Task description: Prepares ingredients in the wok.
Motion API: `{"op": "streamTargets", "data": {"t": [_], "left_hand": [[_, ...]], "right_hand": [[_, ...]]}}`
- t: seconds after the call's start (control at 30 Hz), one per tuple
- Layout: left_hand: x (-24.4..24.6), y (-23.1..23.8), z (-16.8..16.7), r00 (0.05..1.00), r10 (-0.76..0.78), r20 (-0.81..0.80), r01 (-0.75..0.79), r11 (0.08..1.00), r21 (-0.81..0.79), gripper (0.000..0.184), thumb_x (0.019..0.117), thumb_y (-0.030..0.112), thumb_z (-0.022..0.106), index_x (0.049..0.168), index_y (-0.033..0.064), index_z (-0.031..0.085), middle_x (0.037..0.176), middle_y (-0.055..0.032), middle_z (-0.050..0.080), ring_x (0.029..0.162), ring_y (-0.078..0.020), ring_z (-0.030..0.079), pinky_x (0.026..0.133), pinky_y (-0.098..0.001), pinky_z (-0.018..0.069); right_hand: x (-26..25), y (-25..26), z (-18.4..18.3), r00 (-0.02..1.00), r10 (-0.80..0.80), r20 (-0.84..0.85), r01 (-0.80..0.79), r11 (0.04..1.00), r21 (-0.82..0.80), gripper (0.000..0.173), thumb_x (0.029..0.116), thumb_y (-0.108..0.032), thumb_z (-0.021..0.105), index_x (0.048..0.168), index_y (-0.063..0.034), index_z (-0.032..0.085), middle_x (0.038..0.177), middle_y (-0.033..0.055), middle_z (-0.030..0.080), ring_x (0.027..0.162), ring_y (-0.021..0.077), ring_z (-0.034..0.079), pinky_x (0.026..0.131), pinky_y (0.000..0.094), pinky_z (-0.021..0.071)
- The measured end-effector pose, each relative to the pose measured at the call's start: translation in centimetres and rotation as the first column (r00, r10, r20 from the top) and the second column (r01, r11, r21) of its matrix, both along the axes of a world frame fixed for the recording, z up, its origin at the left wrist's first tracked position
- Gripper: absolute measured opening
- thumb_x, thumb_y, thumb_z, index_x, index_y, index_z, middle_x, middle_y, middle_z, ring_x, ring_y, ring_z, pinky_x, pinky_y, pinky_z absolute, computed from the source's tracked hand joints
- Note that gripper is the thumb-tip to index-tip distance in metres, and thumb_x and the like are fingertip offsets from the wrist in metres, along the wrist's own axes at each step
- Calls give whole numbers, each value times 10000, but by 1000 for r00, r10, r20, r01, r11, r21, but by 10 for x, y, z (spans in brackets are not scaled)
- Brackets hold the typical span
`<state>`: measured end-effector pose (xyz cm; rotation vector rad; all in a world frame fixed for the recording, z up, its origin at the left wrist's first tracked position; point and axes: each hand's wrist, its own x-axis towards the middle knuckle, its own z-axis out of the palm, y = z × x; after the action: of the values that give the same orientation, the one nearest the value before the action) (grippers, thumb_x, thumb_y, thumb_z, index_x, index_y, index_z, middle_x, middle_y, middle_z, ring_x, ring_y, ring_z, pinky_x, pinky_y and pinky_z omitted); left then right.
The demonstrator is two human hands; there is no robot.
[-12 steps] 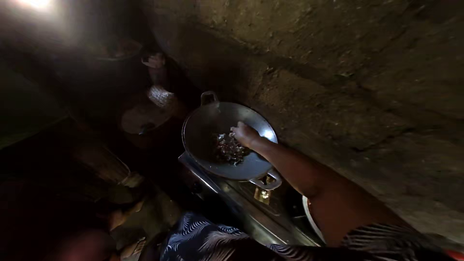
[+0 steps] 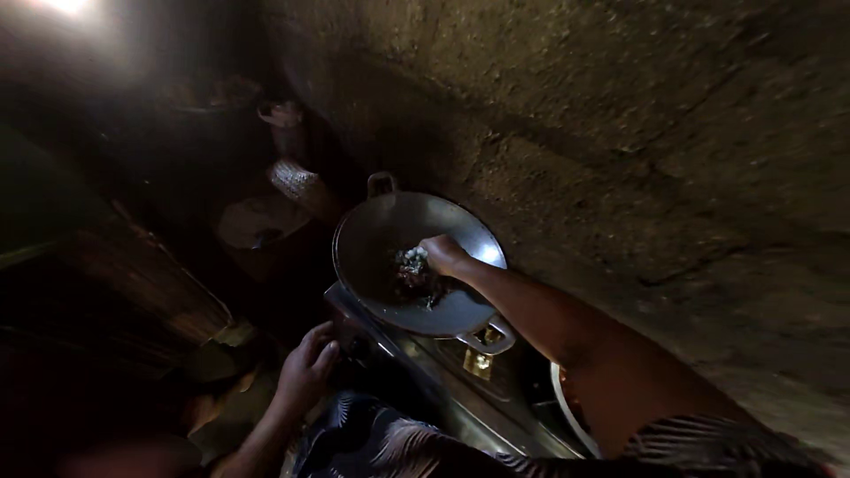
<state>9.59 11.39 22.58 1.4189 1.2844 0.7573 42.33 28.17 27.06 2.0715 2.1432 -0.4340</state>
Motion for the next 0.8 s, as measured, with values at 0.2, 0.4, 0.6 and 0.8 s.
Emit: {"op": "streamTargets", "data": {"t": [0.2,0.4,0.6,0.8], "left_hand": [[57,50,14,959,127,253,-70,973,-220,706,1066,253,555,1632,154,145,1279,-197,618,900,-225,723,750,-390,630],[71,56,17,923,175,342,-99,969,-228,706,1028,104,597,1606,125,192,1195,-174,642,812,-204,726,699,-349,638],[72,55,17,902,187,389,-102,968,-229,707,1027,64,580,1606,108,176,1123,-168,654,804,-190,717,696,-336,629],[74,54,14,890,207,406,-118,965,-234,675,1025,71,585,1591,113,221,1110,-168,656,797,-214,721,682,-364,639]], "right_hand": [[-17,-5,-13,950,251,-184,-271,958,-92,482,999,-207,688,1451,-92,567,1444,241,544,1291,416,571,1086,592,462],[-7,0,-11,997,54,-47,-55,998,-7,398,920,49,652,1307,-43,672,1261,242,684,1213,435,640,1039,622,500],[-37,-16,-11,979,136,-150,-159,976,-151,530,993,-82,618,1507,-74,489,1507,280,473,1332,481,519,1071,635,453],[-19,-18,-14,987,157,-36,-159,984,-84,435,901,75,667,1310,-74,664,1275,252,661,1197,458,634,1004,644,511]]}}
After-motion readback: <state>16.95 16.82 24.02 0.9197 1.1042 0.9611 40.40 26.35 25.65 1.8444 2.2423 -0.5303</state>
